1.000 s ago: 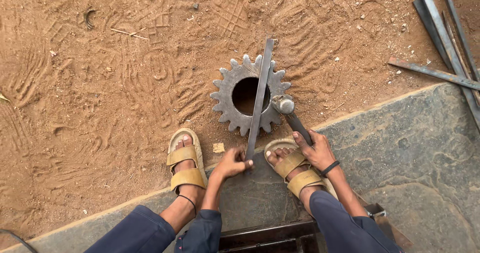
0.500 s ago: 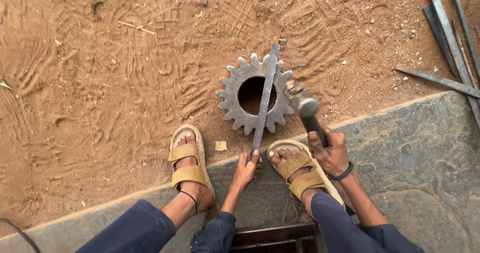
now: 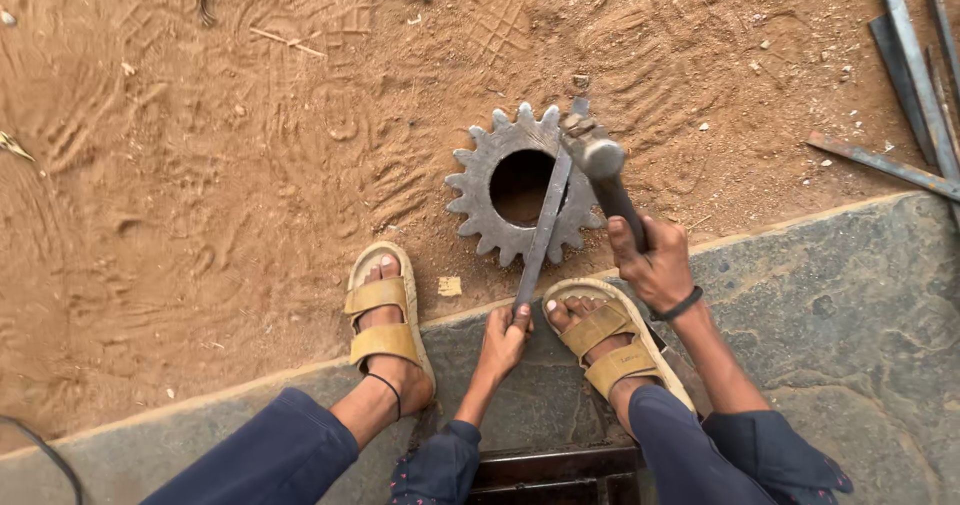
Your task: The person sits on a stone step outdoors and files the teeth of a large metal gear-shaped workpiece with a flat file, holding the file in one hand and steadying the gear with the other. They occasionally reposition the gear and use a hammer to tap the file or workpiece, then resume filing.
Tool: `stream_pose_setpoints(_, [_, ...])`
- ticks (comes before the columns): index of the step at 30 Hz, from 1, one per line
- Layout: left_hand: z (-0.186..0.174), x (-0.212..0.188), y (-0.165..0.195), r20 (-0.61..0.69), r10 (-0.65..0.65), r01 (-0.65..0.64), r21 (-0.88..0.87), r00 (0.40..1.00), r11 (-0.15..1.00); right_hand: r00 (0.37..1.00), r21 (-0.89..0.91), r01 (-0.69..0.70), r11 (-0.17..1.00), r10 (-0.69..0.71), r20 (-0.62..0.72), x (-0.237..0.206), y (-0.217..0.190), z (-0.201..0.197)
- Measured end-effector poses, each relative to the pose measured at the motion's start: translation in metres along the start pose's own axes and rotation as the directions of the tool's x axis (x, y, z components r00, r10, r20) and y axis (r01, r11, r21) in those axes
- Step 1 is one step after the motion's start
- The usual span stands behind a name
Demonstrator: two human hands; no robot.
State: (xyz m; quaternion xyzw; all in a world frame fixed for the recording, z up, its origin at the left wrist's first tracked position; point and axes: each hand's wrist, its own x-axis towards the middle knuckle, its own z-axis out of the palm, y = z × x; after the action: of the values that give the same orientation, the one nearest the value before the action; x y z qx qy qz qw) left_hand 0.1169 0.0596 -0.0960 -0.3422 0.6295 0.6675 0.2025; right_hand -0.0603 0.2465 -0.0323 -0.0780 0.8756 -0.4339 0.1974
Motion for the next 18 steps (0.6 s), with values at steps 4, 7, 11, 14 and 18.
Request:
stream_pose_setpoints(4, [0.000,-0.005,-0.009,-0.046,0.055,-0.055,0.000,0.997,0.998,0.965,-0.037,0.224,0.974,-0.227,-0.128,-0.017,-0.004,-0.009])
stream_pose_setpoints(7, [-0.002,-0.005,-0.014,-0.041,0.120,-0.118,0.053,0.992,0.992,0.959,0.047,0.280,0.959,-0.278,-0.057,-0.011,-0.006,0.005])
stream_pose_setpoints(11, [-0.004,-0.007,-0.021,-0.056,0.044,-0.039,0.078,0.997,0.996,0.999,-0.211,0.020,0.977,-0.012,0.036,-0.005,-0.013,0.014])
stream_pose_setpoints(14, [-0.009,-0.013,-0.025,-0.070,-0.017,0.022,0.070,0.997,0.997,0.980,0.006,0.197,0.980,-0.197,-0.003,-0.013,-0.022,0.004])
stream_pose_setpoints(18, [-0.022,-0.019,-0.028,-0.003,-0.024,0.024,0.090,1.000,0.996,0.940,0.091,0.336,0.938,-0.328,-0.091,-0.019,-0.024,-0.001])
